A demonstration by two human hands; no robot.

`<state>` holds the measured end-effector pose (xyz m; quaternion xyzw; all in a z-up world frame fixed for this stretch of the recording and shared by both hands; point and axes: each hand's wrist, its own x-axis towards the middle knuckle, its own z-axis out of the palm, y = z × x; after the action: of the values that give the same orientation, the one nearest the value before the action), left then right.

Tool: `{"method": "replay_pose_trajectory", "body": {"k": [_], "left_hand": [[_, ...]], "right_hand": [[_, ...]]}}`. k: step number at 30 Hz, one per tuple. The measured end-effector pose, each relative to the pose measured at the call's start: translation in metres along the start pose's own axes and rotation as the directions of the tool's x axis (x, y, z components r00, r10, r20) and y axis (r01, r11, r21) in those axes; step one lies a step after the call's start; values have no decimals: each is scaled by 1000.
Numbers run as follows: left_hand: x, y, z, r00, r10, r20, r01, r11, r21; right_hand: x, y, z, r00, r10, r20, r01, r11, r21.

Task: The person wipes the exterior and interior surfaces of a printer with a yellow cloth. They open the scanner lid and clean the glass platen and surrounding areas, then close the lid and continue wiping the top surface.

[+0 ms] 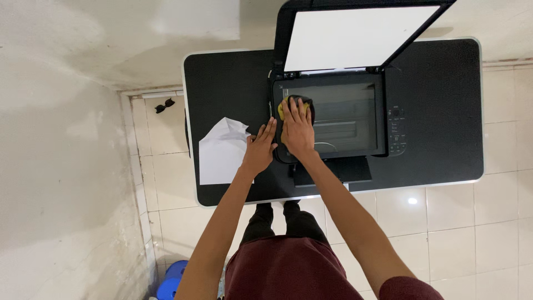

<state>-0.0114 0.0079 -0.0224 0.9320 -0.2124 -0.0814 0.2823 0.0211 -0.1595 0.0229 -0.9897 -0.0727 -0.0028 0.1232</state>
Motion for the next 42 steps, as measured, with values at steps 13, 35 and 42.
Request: {"method": "replay_pose_trajectory", "body": {"k": [13,35,42], "left_hand": [[-1,2,0,1000,0,-7,1,999,53],[95,57,0,982,48,-185,-3,972,236],[123,62,13,990,-68,-124,96,968,232]], "right_hand": [[50,12,16,1000,7,25,-6,999,-36],[7,115,-40,994,42,-101,-46,998,-36],[1,136,-27,1000,-6,-22,3,993,-122]]}}
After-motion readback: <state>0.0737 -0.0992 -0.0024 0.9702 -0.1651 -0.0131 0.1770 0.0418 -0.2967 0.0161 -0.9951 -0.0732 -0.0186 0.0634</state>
